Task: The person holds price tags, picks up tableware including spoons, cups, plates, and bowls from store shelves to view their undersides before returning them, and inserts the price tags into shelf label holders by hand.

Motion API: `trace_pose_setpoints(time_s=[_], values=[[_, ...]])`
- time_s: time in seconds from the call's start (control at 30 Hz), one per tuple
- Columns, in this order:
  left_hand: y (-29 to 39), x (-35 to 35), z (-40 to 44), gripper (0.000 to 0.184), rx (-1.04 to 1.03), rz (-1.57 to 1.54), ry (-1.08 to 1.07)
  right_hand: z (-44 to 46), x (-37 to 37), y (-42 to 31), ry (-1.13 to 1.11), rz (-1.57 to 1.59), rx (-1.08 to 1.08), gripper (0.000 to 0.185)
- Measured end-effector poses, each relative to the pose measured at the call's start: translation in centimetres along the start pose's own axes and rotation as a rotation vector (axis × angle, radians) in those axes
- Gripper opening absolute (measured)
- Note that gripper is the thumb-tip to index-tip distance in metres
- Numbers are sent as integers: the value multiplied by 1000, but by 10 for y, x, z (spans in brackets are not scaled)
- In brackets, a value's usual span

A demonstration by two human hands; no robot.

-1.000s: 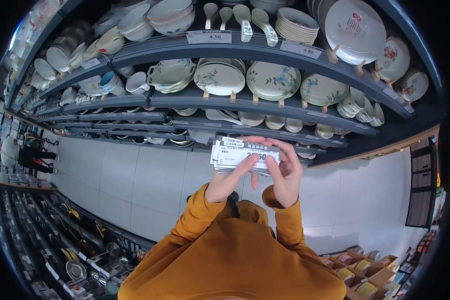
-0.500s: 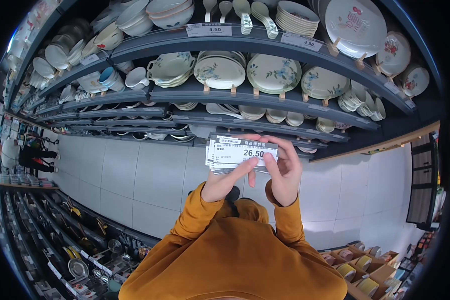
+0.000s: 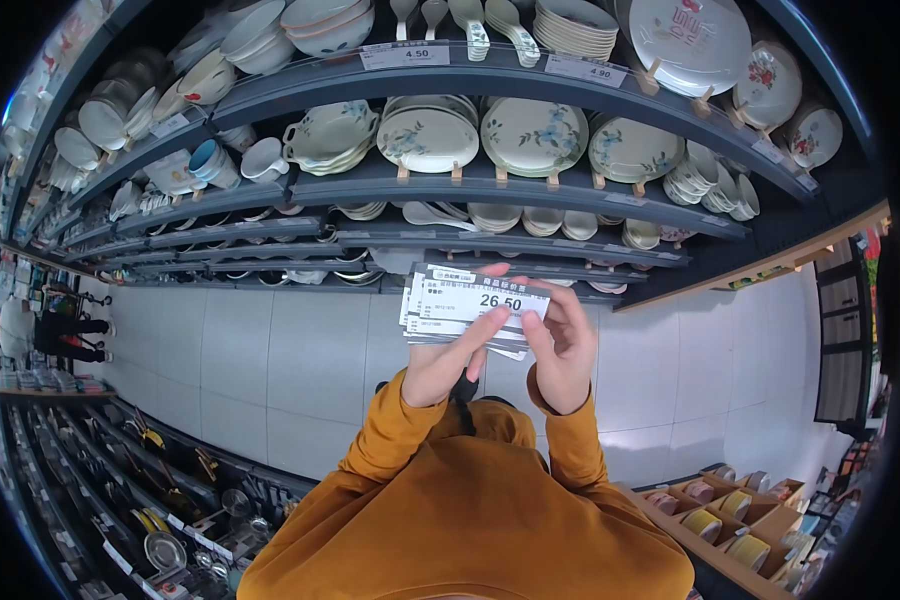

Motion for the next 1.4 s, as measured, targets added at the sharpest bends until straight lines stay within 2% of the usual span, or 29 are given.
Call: trace_pose_setpoints(time_s=[0.33, 0.53, 0.87, 1.2, 1.33, 1.4], values=[[-4, 18, -23, 37, 21, -43, 91, -14, -19, 1, -35, -185, 82, 26], [6, 24, -37, 35, -25, -43, 89, -19, -38, -4, 74, -184, 148, 24], [13, 55, -65, 34, -64, -29, 57, -32, -74, -13, 193, -187, 174, 7], [40, 127, -112, 34, -107, -1, -15, -57, -155, -15, 200, -235, 163, 4], [55, 171, -141, 30, -138, 14, 15, -69, -208, -11, 177, -235, 237, 2], [60, 195, -157, 26, -149, 13, 27, -78, -233, -8, 175, -225, 176, 2]])
Point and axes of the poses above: each hand's wrist, its own z-axis towards the middle knuckle, its own x-axis out of the back of the hand, y = z × x, the point moved 1 cm from there along z, towards the middle knuckle, and after that the axes turned 12 degrees about x, right-handed, at the moved point
